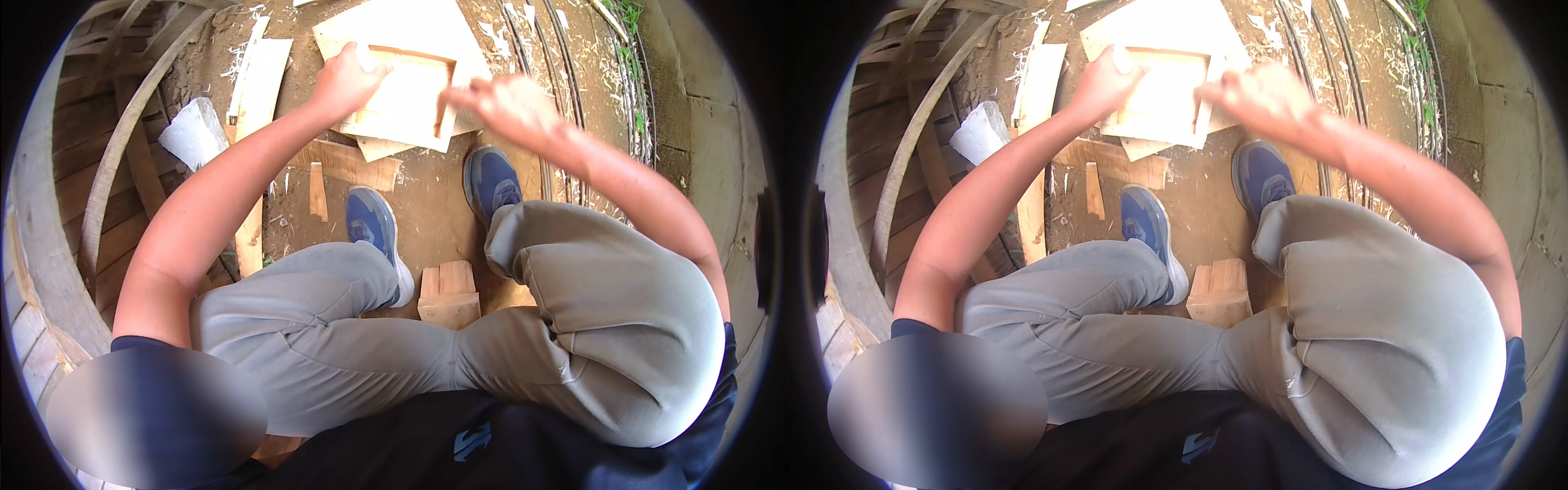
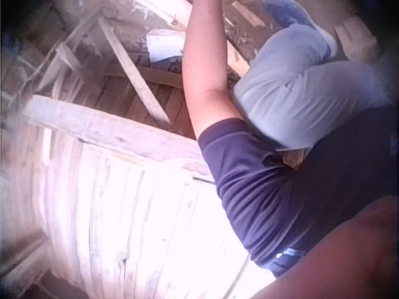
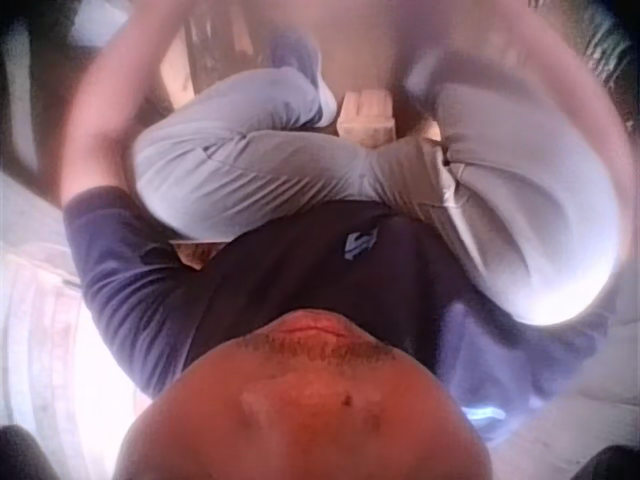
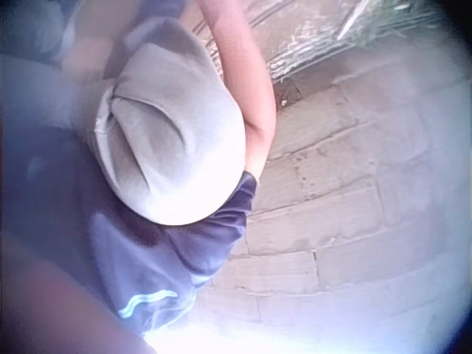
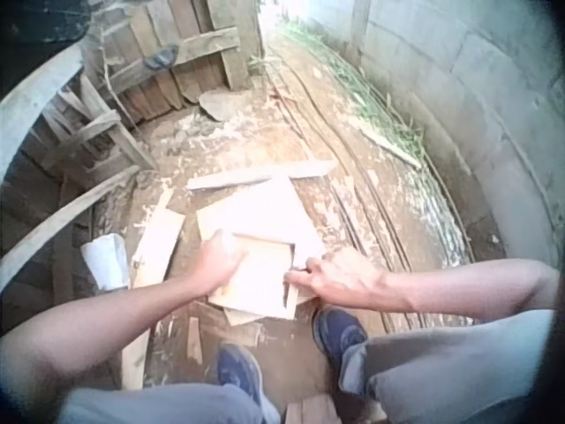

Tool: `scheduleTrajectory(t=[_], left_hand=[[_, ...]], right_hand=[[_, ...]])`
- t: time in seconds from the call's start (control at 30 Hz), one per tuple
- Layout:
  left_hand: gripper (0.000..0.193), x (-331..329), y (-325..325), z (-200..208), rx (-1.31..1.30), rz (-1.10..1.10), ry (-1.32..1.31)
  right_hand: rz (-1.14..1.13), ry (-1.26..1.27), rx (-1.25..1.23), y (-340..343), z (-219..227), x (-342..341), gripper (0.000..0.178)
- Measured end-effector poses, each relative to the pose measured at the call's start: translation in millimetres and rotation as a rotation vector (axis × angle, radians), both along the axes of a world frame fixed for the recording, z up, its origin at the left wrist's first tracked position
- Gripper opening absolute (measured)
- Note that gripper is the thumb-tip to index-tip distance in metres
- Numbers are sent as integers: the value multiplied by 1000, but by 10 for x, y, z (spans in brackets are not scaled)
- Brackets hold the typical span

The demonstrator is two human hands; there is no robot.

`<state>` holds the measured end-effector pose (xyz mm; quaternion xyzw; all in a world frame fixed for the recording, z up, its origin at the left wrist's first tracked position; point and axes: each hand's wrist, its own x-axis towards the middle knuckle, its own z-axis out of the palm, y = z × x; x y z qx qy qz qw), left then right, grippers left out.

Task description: The person assembles a small wooden frame by hand, fitting pieces together and smoothing the edges with sandpaper. The person repeatedly adjusts the frame and sands the corners to ensure a smooth finish.

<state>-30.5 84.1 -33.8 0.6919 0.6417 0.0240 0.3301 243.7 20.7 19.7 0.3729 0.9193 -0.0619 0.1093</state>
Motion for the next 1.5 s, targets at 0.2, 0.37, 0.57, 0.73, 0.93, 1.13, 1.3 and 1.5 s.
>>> scheduleTrajectory(t=[0.2, 0.37, 0.57, 0.73, 0.93, 1.13, 1.3, 1.5], left_hand=[[88, 50, -18, -5, -9, 19, 13], [86, -41, 82, -19, -23, 48, 28], [67, 137, 180, 521, 102, 141, 8], [66, 144, 256, 677, 260, 314, -153], [65, 196, 146, 663, 359, 387, -249], [51, 367, -31, 726, 490, 420, -457], [40, 478, -215, 833, 471, 323, -533], [43, 569, -366, 826, 512, 281, -644]], right_hand=[[43, 82, -21, 156, -72, 260, 57], [-17, 262, 173, 452, 24, 400, 52], [-149, 376, 109, 164, 18, 431, 54], [-248, 526, 91, 176, -21, 464, 53], [-337, 526, -120, 257, 23, 284, 43], [-447, 582, -228, 99, -114, -79, 40], [-441, 929, -287, -297, -192, -431, 40], [-452, 651, -149, -135, -262, -145, 44]])
